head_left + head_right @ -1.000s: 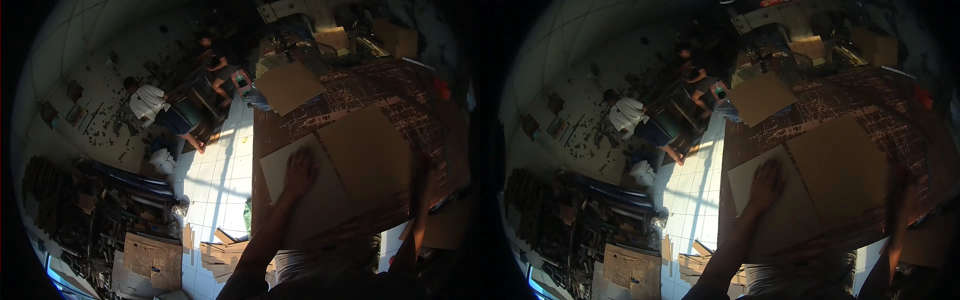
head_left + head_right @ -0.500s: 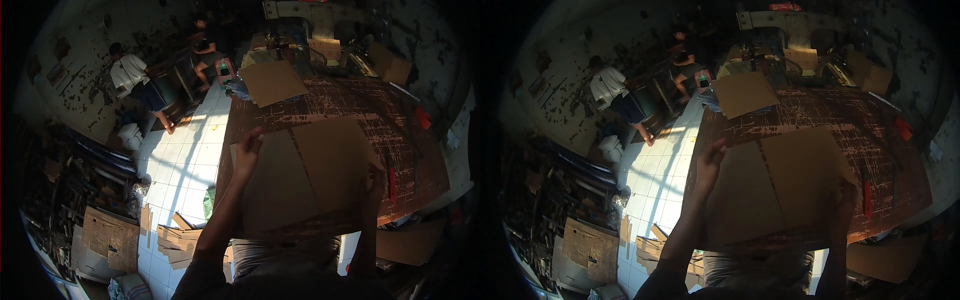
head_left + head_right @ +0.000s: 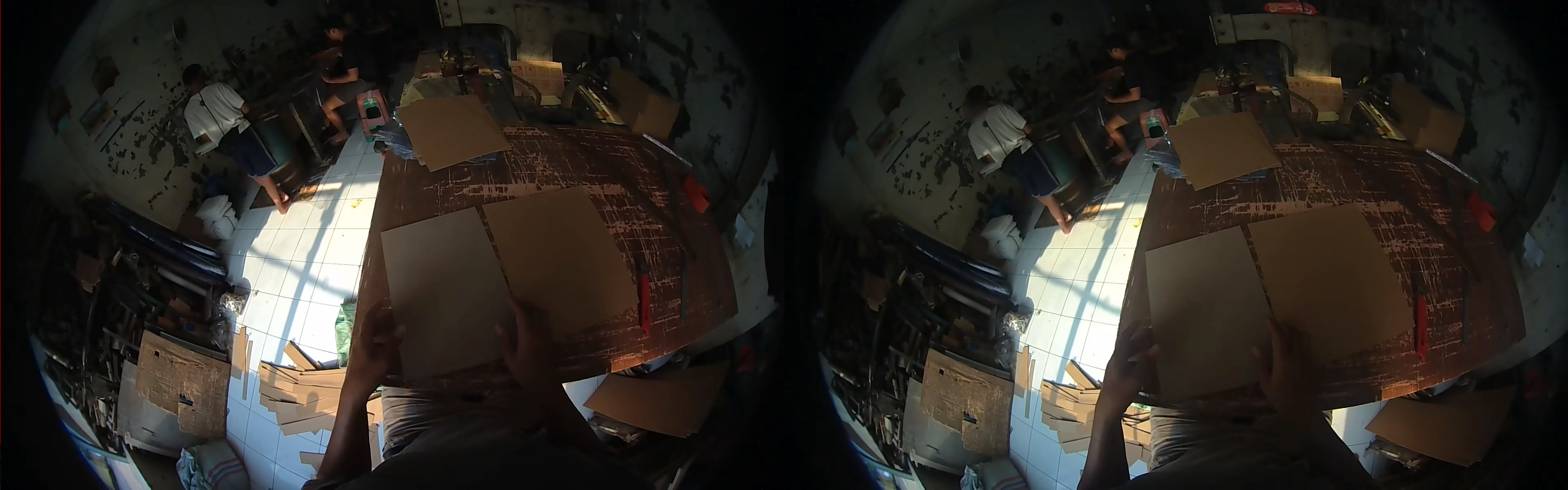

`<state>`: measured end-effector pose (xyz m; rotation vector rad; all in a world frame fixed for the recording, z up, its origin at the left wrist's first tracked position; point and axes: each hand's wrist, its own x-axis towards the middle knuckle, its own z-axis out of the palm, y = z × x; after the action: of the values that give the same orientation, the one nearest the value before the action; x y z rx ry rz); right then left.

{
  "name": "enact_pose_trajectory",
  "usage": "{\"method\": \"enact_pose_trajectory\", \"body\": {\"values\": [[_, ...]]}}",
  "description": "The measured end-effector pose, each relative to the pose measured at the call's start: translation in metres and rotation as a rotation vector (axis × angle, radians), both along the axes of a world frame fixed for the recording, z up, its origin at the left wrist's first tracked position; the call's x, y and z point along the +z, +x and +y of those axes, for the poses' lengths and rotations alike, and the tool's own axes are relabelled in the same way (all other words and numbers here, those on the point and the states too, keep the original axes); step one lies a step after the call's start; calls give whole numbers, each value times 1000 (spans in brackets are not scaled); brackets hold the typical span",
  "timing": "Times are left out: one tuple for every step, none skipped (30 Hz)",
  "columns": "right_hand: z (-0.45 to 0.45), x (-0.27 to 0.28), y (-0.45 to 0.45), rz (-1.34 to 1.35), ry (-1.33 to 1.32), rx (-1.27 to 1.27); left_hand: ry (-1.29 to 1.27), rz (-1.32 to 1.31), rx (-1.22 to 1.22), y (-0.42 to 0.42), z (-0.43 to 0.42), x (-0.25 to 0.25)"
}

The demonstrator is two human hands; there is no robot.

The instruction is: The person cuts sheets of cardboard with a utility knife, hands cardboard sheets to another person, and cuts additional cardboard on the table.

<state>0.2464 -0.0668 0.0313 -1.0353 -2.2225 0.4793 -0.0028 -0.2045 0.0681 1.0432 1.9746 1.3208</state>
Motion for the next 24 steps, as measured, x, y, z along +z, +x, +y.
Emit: {"method": "enact_pose_trajectory", "body": {"values": [[0, 1, 0, 13, 13, -7, 2, 22, 3, 4, -1, -2], [1, 1, 0, 8, 19, -7, 7, 18, 2, 7, -1, -6], [2, 2, 0, 40, -15, 9, 54, 40, 6, 9, 1, -10], [3, 3, 0, 72, -48, 24, 101, 63, 10, 10, 3, -9], [4, 4, 1, 70, -42, 22, 107, 60, 7, 10, 3, -8], [4, 5, 1, 89, -81, 22, 86, -5, 14, 10, 4, -4], [4, 7, 2, 108, -121, 23, 64, -71, 21, 11, 5, 0], [5, 7, 2, 106, -119, 20, 66, -73, 18, 8, 5, -2], [6, 8, 2, 164, -211, 10, 91, -150, 19, 0, 5, -7], [8, 8, 2, 224, -303, 2, 117, -226, 22, -5, 4, -8], [10, 9, 2, 224, -303, 1, 116, -226, 21, -8, 3, -6], [13, 10, 2, 247, -347, 2, 165, -363, 15, -10, 2, -2], [15, 10, 2, 269, -391, 4, 214, -500, 11, -13, 2, 0], [17, 8, 2, 268, -391, 5, 215, -500, 11, -15, 0, 1], [20, 4, 2, 303, -402, -7, 184, -574, 34, -18, -1, 1], [21, 4, 2, 337, -413, -20, 152, -648, 58, -20, -2, 0], [23, 5, 3, 334, -415, -19, 151, -650, 60, -23, -3, -3], [26, 8, 4, 383, -490, -26, 177, -703, 39, -26, -4, -7], [27, 11, 4, 431, -566, -34, 203, -756, 17, -29, -4, -11], [28, 10, 5, 429, -569, -35, 200, -757, 18, -31, -5, -16], [29, 9, 6, 440, -591, -26, 223, -802, 0, -32, -6, -22], [30, 9, 6, 451, -613, -17, 246, -847, -18, -33, -7, -26], [28, 14, 5, 451, -614, -17, 245, -847, -18, -34, -7, -29], [24, 24, 4, 482, -658, -19, 253, -883, -43, -33, -8, -31]]}}
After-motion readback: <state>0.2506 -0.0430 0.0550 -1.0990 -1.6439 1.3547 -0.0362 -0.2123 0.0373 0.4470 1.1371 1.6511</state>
